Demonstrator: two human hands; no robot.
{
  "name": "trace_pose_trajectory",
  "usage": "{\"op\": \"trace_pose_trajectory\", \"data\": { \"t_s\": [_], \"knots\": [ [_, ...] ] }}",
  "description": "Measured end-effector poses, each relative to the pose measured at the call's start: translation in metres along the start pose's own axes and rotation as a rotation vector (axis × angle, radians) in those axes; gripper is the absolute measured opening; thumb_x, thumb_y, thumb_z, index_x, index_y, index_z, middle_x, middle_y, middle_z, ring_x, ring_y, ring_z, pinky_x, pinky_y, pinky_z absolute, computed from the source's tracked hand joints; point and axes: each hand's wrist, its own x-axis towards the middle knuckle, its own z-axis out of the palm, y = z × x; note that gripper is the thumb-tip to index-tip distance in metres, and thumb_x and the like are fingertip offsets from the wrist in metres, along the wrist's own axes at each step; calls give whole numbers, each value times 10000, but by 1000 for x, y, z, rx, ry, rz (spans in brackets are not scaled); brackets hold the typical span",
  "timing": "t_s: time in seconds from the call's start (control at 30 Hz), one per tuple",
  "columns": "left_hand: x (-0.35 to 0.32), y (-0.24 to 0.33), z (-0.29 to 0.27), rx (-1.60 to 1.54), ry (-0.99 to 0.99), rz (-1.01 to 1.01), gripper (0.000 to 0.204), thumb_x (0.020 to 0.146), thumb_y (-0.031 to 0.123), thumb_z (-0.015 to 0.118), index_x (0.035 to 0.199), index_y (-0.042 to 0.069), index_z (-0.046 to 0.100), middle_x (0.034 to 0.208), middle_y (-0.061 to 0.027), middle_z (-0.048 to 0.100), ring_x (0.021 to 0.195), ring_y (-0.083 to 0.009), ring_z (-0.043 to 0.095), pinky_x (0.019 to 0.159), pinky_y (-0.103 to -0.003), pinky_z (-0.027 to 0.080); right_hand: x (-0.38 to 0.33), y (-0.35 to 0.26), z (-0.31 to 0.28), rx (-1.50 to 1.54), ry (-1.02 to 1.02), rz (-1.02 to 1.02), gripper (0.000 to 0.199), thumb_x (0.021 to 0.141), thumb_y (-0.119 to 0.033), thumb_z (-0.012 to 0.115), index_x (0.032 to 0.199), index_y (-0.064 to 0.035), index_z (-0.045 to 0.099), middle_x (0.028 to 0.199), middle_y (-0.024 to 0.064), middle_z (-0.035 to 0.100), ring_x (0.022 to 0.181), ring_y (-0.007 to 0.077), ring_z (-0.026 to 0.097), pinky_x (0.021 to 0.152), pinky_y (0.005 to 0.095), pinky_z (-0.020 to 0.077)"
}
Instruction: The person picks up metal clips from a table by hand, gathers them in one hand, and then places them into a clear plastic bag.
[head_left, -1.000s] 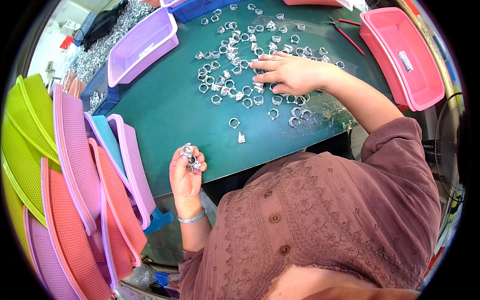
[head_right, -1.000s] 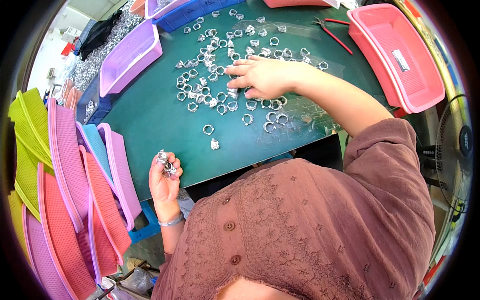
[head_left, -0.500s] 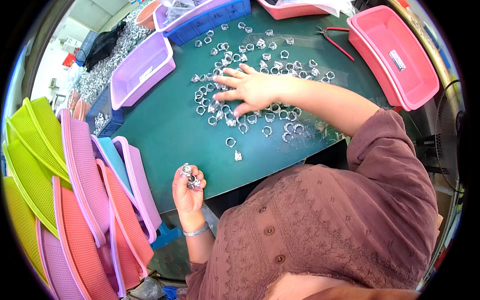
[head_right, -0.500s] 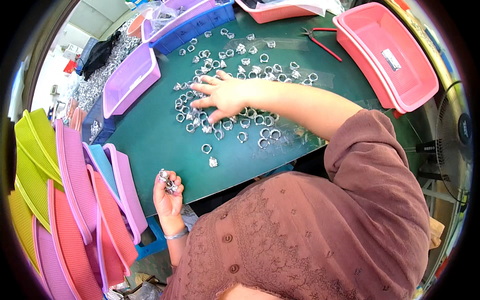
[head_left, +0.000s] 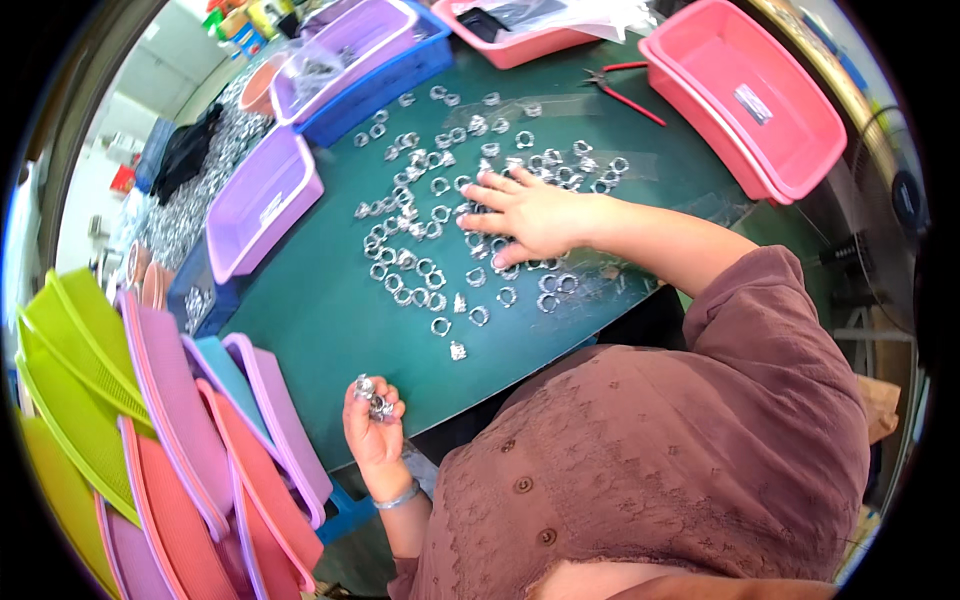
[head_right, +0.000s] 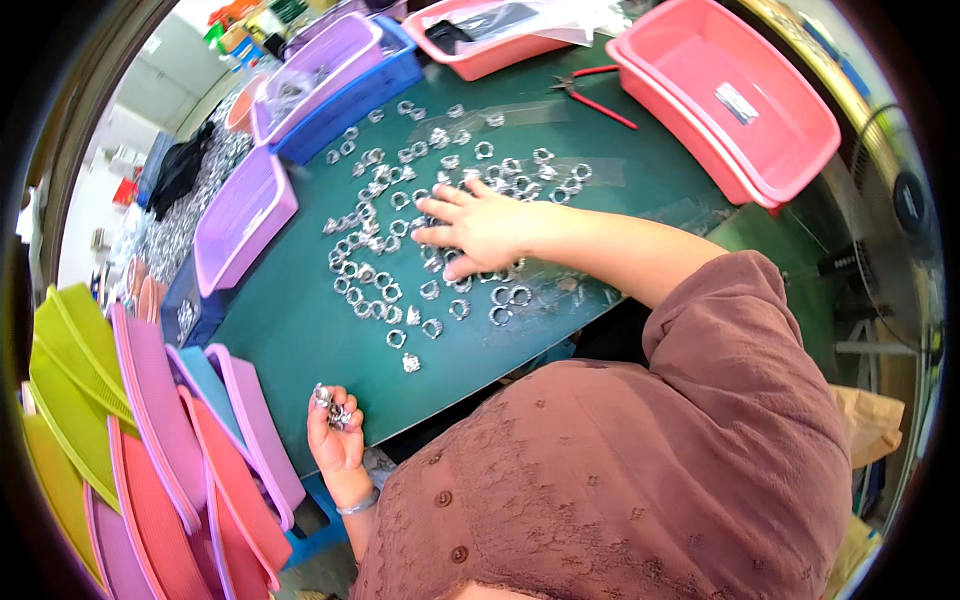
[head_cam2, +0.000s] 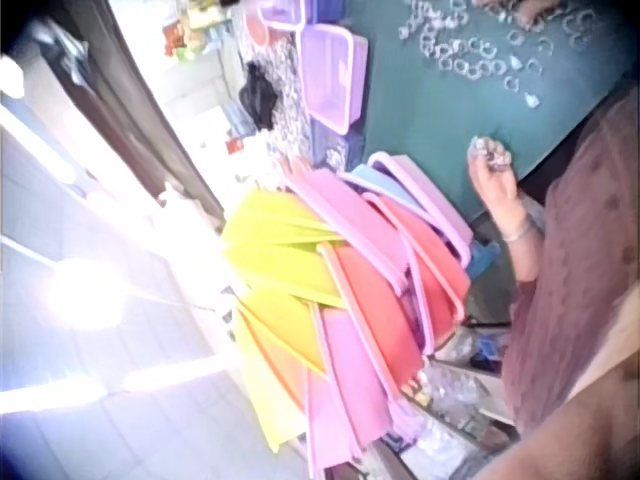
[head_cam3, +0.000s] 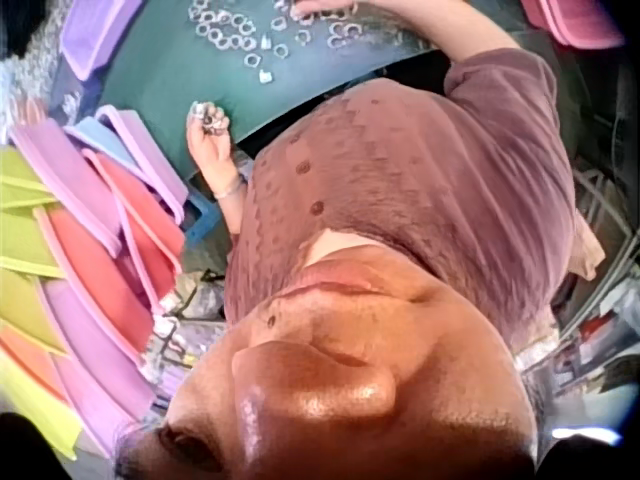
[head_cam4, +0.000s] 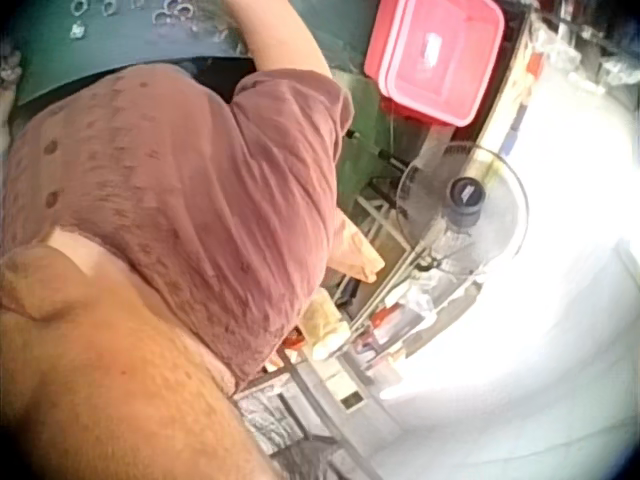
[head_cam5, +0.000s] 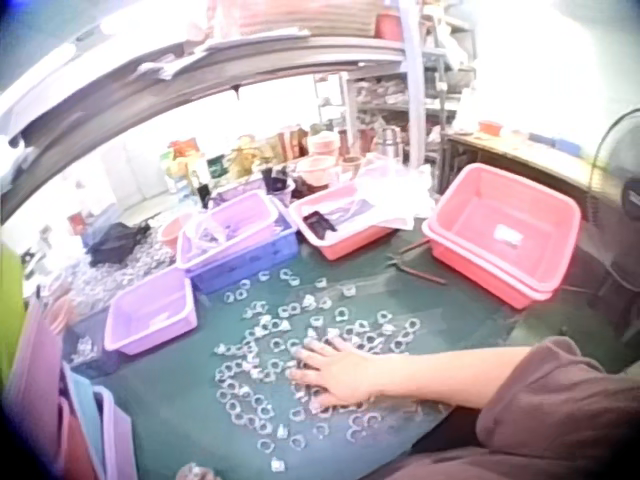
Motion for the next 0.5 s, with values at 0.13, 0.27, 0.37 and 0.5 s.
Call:
{"op": "trace_pose_trajectory", "data": {
  "t_s": [0.13,0.27,0.37,0.5],
  "knots": [
    [-3,1,7,17,24,-12,179,819,153,532,940,25,500,826,-94,503,705,-175,484,507,-244,412,-43,-5,-2,61,67,15,601,785,-418,545,1290,-146,366,1383,146,215,1281,341,189,1015,511,176],
    [2,0,2,38,3,-32,186,815,146,538,955,32,496,823,-94,499,701,-173,482,507,-239,411,-75,-7,1,186,21,64,612,772,-382,572,1277,-99,371,1377,158,223,1280,337,195,1018,495,177],
    [0,-1,2,59,8,-18,195,823,157,535,970,37,490,823,-90,495,702,-170,480,510,-236,408,-87,-11,-3,148,124,49,611,766,-363,582,1269,-84,374,1372,169,231,1280,332,198,1020,482,181],
    [0,0,5,95,7,-16,190,831,168,527,966,38,495,824,-82,495,702,-163,480,509,-230,404,-90,-8,10,113,125,163,585,779,-382,559,1263,-100,390,1360,156,274,1285,322,193,1018,496,173]
  ]
}}
